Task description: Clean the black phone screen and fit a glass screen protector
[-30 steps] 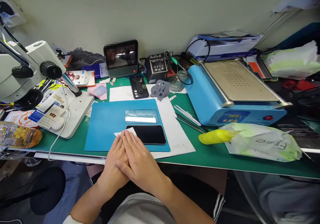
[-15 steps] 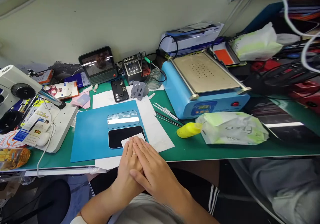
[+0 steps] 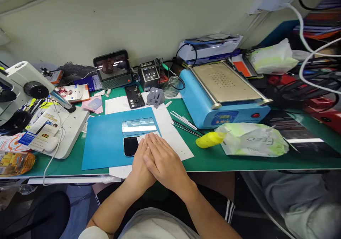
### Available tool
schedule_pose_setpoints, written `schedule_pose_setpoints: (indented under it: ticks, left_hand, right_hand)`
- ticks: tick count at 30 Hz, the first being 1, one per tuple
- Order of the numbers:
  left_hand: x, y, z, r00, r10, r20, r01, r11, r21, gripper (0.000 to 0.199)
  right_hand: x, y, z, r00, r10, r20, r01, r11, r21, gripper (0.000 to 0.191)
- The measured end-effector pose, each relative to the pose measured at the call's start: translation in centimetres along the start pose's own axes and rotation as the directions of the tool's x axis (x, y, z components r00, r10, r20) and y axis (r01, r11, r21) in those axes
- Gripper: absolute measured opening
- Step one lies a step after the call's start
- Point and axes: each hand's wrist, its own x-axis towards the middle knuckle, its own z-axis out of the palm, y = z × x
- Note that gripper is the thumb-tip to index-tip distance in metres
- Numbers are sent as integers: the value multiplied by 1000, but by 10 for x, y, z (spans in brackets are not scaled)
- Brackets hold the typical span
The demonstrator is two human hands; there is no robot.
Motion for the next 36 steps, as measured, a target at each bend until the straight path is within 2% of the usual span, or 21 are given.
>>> schedule_pose_setpoints:
  ticks: [9, 12, 16, 21, 24, 27, 30, 33, 36]
  left_hand:
    - [-41, -43, -17, 996, -87, 9, 88, 993, -83, 62]
    - [-52, -46, -22, 995, -102, -22, 101, 994, -47, 63]
    - [-66, -36, -21, 988, -153, -30, 154, 988, 27, 62]
    - [-73, -11, -17, 974, -223, -31, 225, 971, 76, 66]
    - [-66, 8, -11, 973, -229, -37, 230, 973, 28, 70]
    - [-53, 28, -2, 982, -184, -36, 183, 982, -33, 73]
    - [-36, 42, 5, 992, -121, -20, 121, 992, 28, 75]
    - [-19, 45, 4, 999, -54, -6, 55, 995, 85, 71]
    - [-5, 36, -2, 1000, -4, 9, 3, 997, 77, 65]
  right_hand:
    - [26, -50, 20, 992, -123, 27, 123, 992, -32, 61]
    - [24, -59, 24, 989, -143, 31, 143, 990, 8, 62]
    - [14, -61, 22, 981, -192, 39, 188, 979, 77, 64]
    - [-3, -51, 9, 967, -253, 33, 245, 957, 154, 66]
    - [-16, -38, -2, 968, -244, 53, 232, 959, 164, 67]
    - [-30, -20, -12, 977, -209, 41, 203, 971, 128, 69]
    - [-40, -1, -19, 987, -159, 19, 156, 983, 97, 72]
    - [-39, 12, -22, 991, -129, 23, 127, 990, 64, 70]
    - [-30, 17, -21, 994, -105, 37, 104, 994, 17, 67]
